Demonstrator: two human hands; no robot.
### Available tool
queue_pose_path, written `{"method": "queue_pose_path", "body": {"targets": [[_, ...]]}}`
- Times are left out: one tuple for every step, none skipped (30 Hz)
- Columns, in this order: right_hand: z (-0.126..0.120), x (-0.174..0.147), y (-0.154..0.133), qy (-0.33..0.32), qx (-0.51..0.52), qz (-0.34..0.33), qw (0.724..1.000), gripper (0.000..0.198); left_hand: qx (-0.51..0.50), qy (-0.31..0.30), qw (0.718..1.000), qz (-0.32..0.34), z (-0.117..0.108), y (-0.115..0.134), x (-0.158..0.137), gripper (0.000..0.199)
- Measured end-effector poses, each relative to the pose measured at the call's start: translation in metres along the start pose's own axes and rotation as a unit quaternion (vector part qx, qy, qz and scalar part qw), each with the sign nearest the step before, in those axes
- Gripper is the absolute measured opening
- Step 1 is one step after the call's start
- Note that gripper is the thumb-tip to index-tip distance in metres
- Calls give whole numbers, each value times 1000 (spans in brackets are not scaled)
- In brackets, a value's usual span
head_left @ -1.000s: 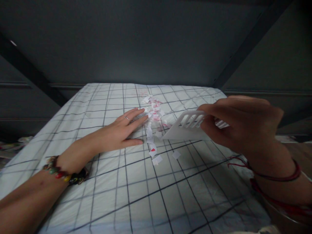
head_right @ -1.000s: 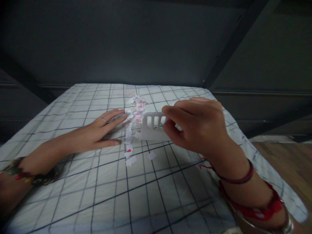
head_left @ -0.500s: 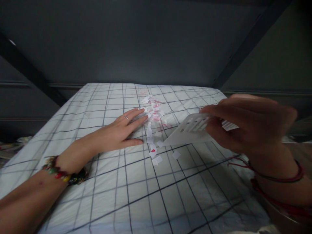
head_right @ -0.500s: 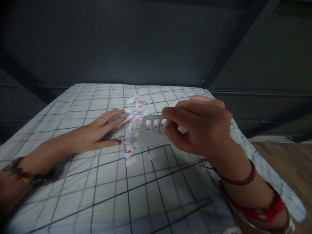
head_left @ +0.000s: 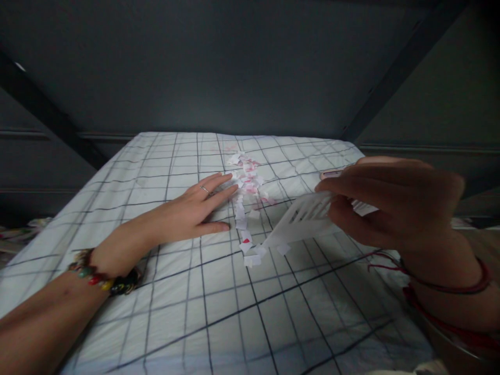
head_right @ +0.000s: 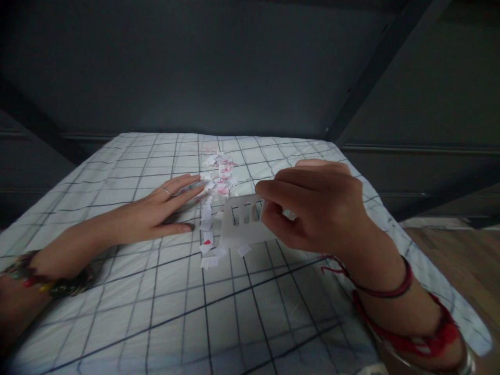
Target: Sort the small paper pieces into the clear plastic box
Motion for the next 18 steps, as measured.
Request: {"method": "queue_pose_path", "body": {"targets": [[0, 0, 2, -5, -2, 2, 1000, 15, 0, 0, 1000, -1, 0, 0, 0, 68], [0, -1, 3, -6, -4, 2, 1000, 14, 0, 1, 1000, -1, 0, 0, 0, 68], [0, -2, 4, -4, -6, 1, 1000, 13, 1, 1, 1000, -1, 0, 0, 0, 68], [0, -3, 5, -4, -3, 1, 1000, 12, 2, 2, 1000, 0, 0, 0, 0, 68], [0, -3, 5, -8, 2, 0, 1000, 12, 5, 2, 1000, 2, 0, 0, 0, 68], [1, -3, 5, -12, 9, -1, 1000, 12, 7, 4, 1000, 5, 0, 0, 0, 68], [2, -3, 5, -18, 14, -2, 1000, 12, 10, 5, 1000, 7, 0, 0, 0, 67], [2, -3, 5, -25, 16, -2, 1000, 12, 12, 6, 1000, 10, 0, 0, 0, 67], [2, -2, 4, -30, 11, -3, 999, 12, 12, 7, 1000, 11, 0, 1, 0, 67], [2, -1, 3, -28, -3, -7, 1000, 12, 10, 8, 1000, 12, 0, 1, 0, 67], [0, -1, 2, -21, -24, -13, 999, 11, 8, 9, 1000, 11, 0, 1, 0, 67], [-1, 0, 2, -14, -42, -18, 999, 11, 6, 10, 1000, 10, 0, 1, 0, 67], [-1, 0, 1, -13, -56, -20, 998, 11, 5, 10, 1000, 10, 0, 1, 0, 67], [-1, 0, 2, -11, -68, -18, 997, 11, 4, 10, 1000, 9, 0, 0, 0, 67], [-1, -2, 2, -10, -75, -13, 997, 11, 5, 8, 1000, 8, 0, 0, 0, 66], [-1, -3, 4, -8, -77, -4, 997, 12, 5, 8, 1000, 7, 0, 0, 0, 67], [0, -5, 5, -4, -73, 6, 997, 12, 6, 8, 1000, 7, 0, 0, 0, 67], [0, -6, 7, 2, -67, 16, 998, 13, 5, 7, 1000, 6, 0, 0, 0, 67]]}}
Point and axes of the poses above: each hand's wrist, its own x-axis towards the middle knuckle, its own z-axis out of the palm, y = z × x, the point moved 6 cm from there along x, towards the middle knuckle
